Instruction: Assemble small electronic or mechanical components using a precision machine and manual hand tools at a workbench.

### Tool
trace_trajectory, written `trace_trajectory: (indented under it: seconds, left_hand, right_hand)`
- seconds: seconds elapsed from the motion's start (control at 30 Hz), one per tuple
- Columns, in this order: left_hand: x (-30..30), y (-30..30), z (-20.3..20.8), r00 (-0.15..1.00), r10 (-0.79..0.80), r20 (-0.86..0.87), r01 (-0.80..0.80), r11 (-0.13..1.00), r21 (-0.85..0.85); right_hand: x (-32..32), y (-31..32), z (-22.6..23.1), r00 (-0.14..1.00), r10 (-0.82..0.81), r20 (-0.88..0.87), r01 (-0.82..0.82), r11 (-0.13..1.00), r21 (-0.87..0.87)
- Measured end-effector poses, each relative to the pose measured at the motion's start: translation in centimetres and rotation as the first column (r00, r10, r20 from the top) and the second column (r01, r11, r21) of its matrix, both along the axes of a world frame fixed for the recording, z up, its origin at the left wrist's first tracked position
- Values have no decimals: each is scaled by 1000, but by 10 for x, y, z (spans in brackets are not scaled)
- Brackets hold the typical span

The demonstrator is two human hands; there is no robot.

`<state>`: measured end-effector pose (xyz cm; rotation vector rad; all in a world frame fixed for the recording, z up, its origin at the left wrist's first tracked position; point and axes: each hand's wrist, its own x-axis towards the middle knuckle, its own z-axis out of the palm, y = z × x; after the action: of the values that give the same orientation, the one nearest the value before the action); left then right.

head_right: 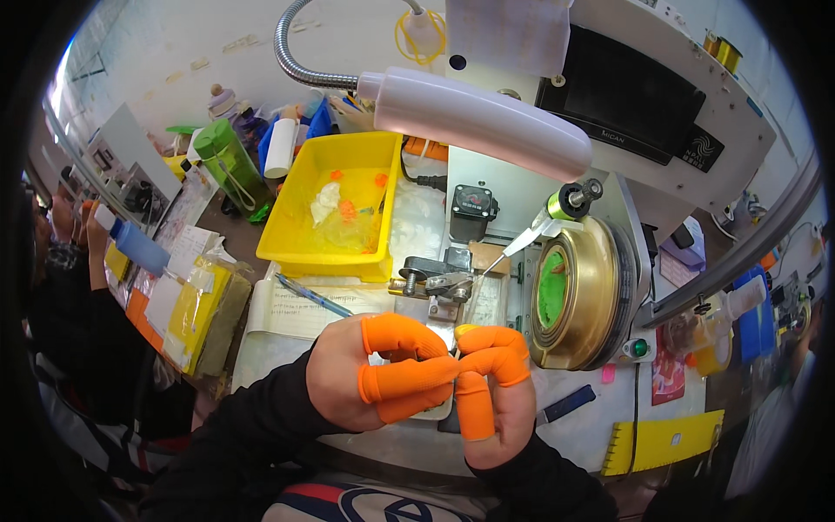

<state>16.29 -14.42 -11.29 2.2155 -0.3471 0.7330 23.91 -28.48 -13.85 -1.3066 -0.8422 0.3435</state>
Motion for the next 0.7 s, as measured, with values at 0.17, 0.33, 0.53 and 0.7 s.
trace_trajectory:
  seconds: [0.17, 0.33, 0.53, 0.7]
  left_hand:
    - [-1, 4, 6, 1000, 14, -14, -11, 981, 191]
    - [4, 1, 2, 992, 67, 102, -77, 992, 99]
    - [1, -5, 0, 999, 43, 14, -40, 990, -138]
    - [2, -5, 3, 1000, 11, 15, -9, 993, -114]
  right_hand:
    - [2, 0, 0, 991, -25, 128, 31, 999, -41]
    - [-2, -2, 0, 987, -61, 148, 66, 997, -26]
    - [-1, -1, 4, 990, -43, 136, 39, 999, 29]
    - [1, -4, 4, 975, -72, 208, 73, 997, 3]
